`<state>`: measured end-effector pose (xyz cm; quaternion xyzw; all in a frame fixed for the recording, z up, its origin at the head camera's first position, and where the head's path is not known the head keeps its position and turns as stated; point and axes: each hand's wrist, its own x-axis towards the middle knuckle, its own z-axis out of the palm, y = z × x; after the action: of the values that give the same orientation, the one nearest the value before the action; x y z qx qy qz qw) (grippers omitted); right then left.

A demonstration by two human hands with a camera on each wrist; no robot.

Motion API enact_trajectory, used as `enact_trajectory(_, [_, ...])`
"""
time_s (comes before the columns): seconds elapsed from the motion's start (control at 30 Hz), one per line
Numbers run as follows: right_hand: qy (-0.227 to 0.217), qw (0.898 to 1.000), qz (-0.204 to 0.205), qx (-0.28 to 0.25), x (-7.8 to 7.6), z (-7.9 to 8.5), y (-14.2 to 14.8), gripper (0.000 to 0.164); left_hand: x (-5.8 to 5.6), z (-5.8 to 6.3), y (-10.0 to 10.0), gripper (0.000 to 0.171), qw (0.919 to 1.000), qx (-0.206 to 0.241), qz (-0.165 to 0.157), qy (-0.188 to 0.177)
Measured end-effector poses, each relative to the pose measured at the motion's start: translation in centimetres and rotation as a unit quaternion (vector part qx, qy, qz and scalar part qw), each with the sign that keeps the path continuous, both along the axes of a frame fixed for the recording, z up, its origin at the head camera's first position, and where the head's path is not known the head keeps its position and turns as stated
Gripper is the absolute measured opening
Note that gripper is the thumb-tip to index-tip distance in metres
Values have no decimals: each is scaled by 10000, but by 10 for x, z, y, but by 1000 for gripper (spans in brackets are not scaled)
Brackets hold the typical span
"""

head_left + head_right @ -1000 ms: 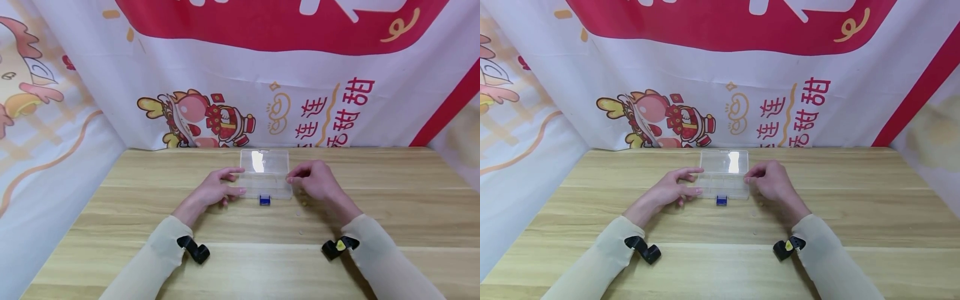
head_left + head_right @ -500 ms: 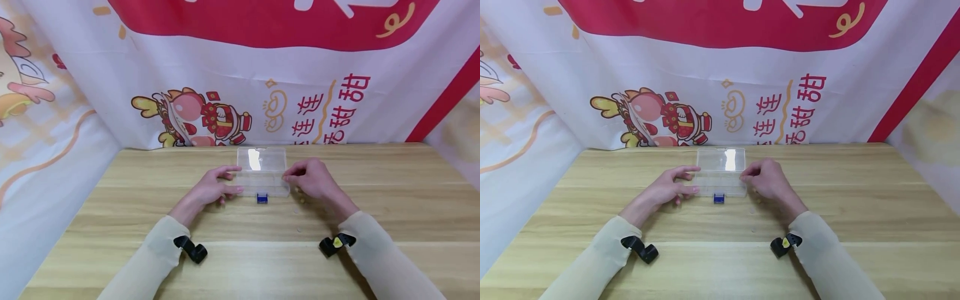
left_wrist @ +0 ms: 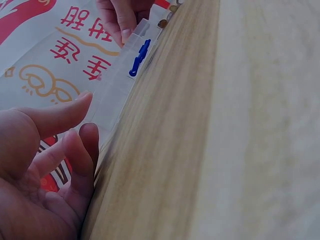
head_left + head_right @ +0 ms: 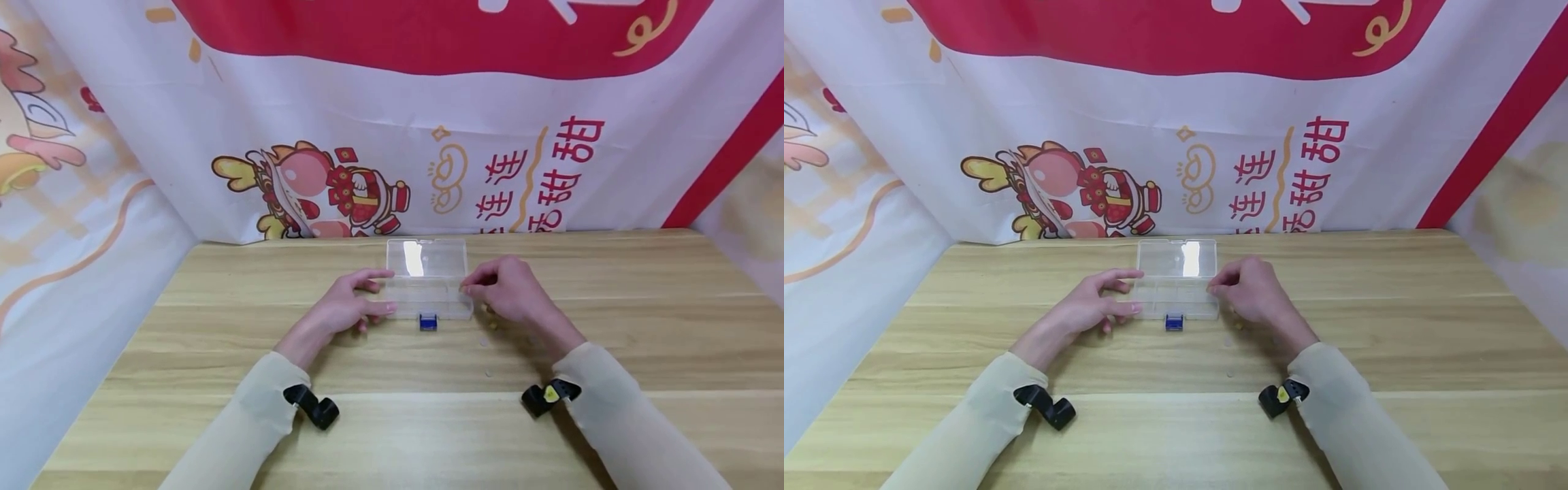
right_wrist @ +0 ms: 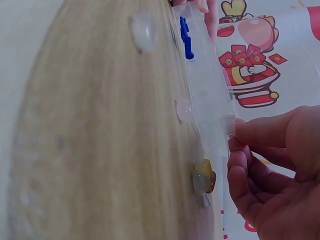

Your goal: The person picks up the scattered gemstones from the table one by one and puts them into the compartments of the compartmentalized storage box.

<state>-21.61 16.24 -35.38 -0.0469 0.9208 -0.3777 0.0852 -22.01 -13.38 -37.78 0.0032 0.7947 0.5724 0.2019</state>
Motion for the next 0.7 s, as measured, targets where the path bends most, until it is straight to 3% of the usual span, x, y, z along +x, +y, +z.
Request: enact_trajectory(0.7, [-13, 9996, 66, 288, 1, 2, -4, 13, 1, 1, 0, 62, 10000, 22, -14, 42])
